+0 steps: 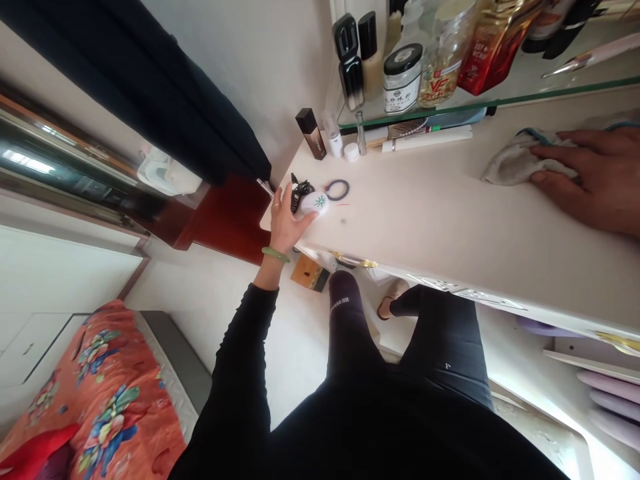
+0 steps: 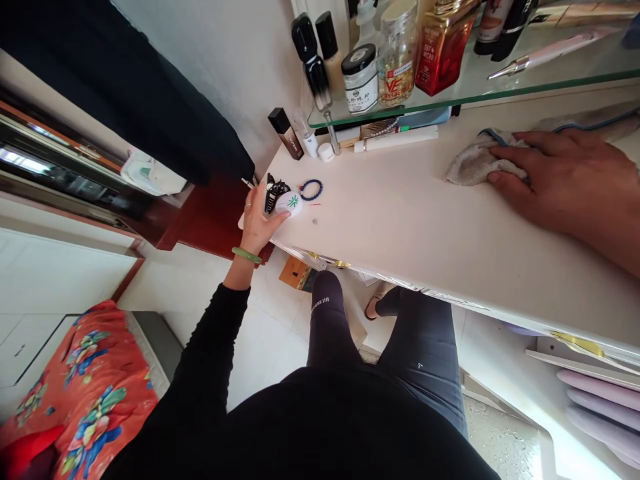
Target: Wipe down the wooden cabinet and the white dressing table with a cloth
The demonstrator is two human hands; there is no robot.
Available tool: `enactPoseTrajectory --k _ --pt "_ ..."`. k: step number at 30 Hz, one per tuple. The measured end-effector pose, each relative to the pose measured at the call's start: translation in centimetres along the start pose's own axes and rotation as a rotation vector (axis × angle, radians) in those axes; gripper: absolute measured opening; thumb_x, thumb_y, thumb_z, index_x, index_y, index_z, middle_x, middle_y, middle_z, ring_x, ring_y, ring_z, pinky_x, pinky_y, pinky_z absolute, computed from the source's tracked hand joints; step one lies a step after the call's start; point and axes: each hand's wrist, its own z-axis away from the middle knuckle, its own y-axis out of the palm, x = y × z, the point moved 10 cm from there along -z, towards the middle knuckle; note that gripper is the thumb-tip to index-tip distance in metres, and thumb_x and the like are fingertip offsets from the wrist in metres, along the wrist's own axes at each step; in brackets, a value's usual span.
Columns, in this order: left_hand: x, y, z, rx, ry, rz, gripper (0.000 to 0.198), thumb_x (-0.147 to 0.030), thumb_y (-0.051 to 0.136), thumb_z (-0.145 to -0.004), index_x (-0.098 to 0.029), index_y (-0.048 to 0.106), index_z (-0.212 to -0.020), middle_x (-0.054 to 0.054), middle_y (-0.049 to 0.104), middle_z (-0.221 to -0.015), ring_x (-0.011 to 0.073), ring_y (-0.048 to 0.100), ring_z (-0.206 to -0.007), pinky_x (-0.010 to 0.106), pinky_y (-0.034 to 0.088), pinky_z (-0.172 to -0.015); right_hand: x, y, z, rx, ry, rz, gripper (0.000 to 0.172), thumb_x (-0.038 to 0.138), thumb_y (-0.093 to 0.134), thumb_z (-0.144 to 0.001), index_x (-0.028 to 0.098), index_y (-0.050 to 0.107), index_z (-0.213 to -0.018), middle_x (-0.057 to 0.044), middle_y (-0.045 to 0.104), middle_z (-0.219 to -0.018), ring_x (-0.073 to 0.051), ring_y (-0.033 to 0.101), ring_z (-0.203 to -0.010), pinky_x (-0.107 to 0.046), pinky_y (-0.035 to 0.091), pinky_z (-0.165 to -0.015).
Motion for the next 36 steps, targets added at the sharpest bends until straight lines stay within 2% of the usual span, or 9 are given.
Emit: enactPoseTrajectory --k 4,8,12,17,21,26,29,34,36 --pt "0.2 2.1 -0.7 0.135 -0.020 0.081 0.098 -0.044 0.096 -0.086 -0.031 0.053 -0.173 0.016 0.052 -0.177 0.0428 0.048 -0.167 0.059 0.045 -0.138 -0.2 0.3 0.0 0.015 -0.017 0.036 0.126 0.094 -0.010 -0.098 0.018 0.047 -0.181 -0.022 0.047 -0.183 -0.039 0.040 -0.173 -0.063 0.036 -0.135" --pt "-1.2 2.8 -1.7 0.147 -0.026 0.082 0.083 -0.036 0.095 -0.083 -0.026 0.067 -0.160 0.016 0.065 -0.158 0.0404 0.062 -0.152 0.054 0.052 -0.132 -0.5 0.6 -0.3 0.024 0.006 0.079 0.113 0.085 -0.003 -0.109 0.015 0.056 -0.175 -0.022 0.052 -0.179 -0.039 0.041 -0.172 -0.061 0.036 -0.138" --pt "-4.1 3.8 -2.5 0.138 0.008 0.024 0.073 -0.031 0.094 -0.084 -0.025 0.070 -0.153 0.015 0.066 -0.153 0.0387 0.064 -0.148 0.052 0.051 -0.133 -0.2 0.4 -0.4 0.031 0.025 0.094 0.089 0.070 0.011 -0.118 0.018 0.054 -0.176 -0.021 0.051 -0.180 -0.038 0.042 -0.172 -0.060 0.037 -0.137" --pt "-8.5 5.4 -3.8 0.151 0.017 -0.052 0.064 -0.030 0.096 -0.088 -0.021 0.070 -0.146 0.017 0.068 -0.148 0.0374 0.067 -0.143 0.047 0.055 -0.127 1.6 -1.0 0.0 0.057 0.027 0.088 0.084 0.065 0.016 -0.118 0.016 0.055 -0.174 -0.022 0.051 -0.179 -0.039 0.044 -0.171 -0.057 0.034 -0.140" --pt "-11.3 6.5 -4.6 0.140 0.008 -0.090 0.053 -0.038 0.099 -0.089 -0.017 0.071 -0.128 0.019 0.067 -0.140 0.0377 0.070 -0.137 0.047 0.058 -0.122 1.8 -1.5 -0.1 0.081 0.050 0.061 0.083 0.063 0.021 -0.117 0.012 0.059 -0.170 -0.024 0.052 -0.178 -0.041 0.046 -0.167 -0.059 0.036 -0.139" --pt "-12.6 8.9 -6.0 0.125 0.027 0.003 0.070 -0.061 0.102 -0.083 -0.015 0.069 -0.126 0.025 0.063 -0.141 0.0496 0.069 -0.138 0.060 0.056 -0.124 1.8 -1.5 -0.4 0.072 0.083 0.029 0.075 0.054 0.031 -0.117 0.010 0.061 -0.169 -0.024 0.050 -0.180 -0.040 0.046 -0.167 -0.060 0.034 -0.140" --pt "-13.2 10.4 -7.2 0.112 0.085 0.112 0.084 -0.072 0.101 -0.078 -0.015 0.068 -0.130 0.028 0.060 -0.145 0.0554 0.064 -0.144 0.066 0.053 -0.128 4.3 -1.8 -0.1 0.061 0.091 -0.035 0.072 0.051 0.035 -0.116 0.010 0.065 -0.167 -0.022 0.052 -0.179 -0.043 0.048 -0.165 -0.061 0.034 -0.140" --pt "-14.8 11.8 -8.5 0.076 0.129 0.173 0.083 -0.072 0.102 -0.074 -0.017 0.069 -0.127 0.028 0.057 -0.150 0.0557 0.067 -0.139 0.066 0.056 -0.126 12.2 -0.6 -1.1 0.136 -0.170 -0.218 0.066 0.052 0.043 -0.114 0.021 0.068 -0.166 -0.014 0.053 -0.180 -0.044 0.051 -0.163 -0.067 0.035 -0.139" --pt "-15.5 11.8 -8.5 0.078 0.131 0.161 0.082 -0.069 0.101 -0.075 -0.017 0.070 -0.129 0.029 0.056 -0.152 0.0565 0.068 -0.137 0.067 0.057 -0.125 12.4 -0.3 -2.7 0.136 -0.191 -0.254 0.064 0.053 0.042 -0.114 0.025 0.069 -0.164 -0.010 0.056 -0.179 -0.043 0.052 -0.162 -0.069 0.035 -0.139"
